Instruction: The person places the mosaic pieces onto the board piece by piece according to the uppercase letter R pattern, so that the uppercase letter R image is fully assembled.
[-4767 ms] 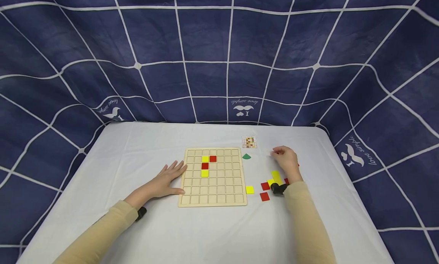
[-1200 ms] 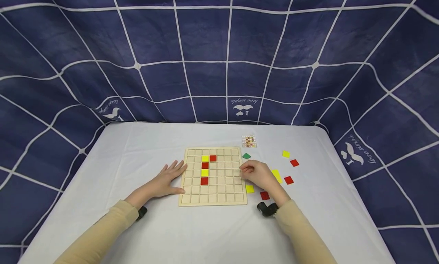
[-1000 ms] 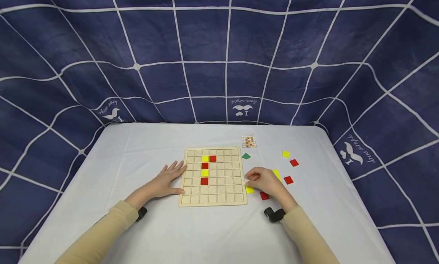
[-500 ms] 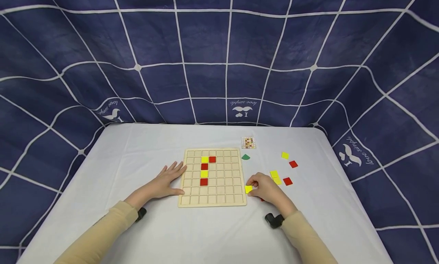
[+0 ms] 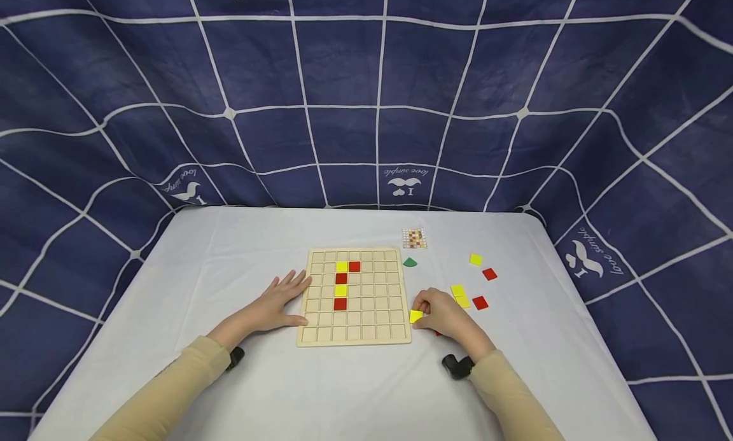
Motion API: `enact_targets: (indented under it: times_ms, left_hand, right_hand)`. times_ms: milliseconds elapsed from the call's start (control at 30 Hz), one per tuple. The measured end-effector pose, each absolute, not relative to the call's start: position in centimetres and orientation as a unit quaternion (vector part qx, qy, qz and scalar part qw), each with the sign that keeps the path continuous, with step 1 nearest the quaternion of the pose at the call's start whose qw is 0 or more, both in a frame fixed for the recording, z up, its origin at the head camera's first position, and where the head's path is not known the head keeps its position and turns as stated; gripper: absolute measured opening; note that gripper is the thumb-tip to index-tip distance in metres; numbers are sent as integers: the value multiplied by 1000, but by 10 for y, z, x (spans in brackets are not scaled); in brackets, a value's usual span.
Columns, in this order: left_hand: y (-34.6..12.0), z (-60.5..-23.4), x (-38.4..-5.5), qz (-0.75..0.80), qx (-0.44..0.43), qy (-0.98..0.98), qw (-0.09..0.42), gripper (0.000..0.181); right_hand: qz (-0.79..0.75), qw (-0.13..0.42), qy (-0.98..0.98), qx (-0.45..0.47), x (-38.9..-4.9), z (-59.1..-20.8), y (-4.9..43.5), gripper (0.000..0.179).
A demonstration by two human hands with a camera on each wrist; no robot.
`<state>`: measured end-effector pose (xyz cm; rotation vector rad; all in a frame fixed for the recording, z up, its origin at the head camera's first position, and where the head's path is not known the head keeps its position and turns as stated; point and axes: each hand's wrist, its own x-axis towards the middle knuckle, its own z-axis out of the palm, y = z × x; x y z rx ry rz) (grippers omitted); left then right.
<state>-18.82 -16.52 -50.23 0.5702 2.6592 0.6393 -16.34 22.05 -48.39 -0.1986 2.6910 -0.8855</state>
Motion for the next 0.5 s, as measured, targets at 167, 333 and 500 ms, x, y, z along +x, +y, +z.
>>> enact_targets:
  times_ms: [167, 333, 500]
  left_hand:
    - [-165, -503, -188, 224, 203, 937, 173, 100]
    - [-165, -502, -188, 223, 203, 937, 173, 100]
    - [-165, -501, -187, 223, 202, 938, 171, 100]
  right_hand:
    - [-313, 162, 934, -63, -166, -479, 224, 20]
    - [-350, 145, 924, -47, -179, -474, 224, 15]
    - [-396, 101, 912, -32, -199, -474, 210, 20]
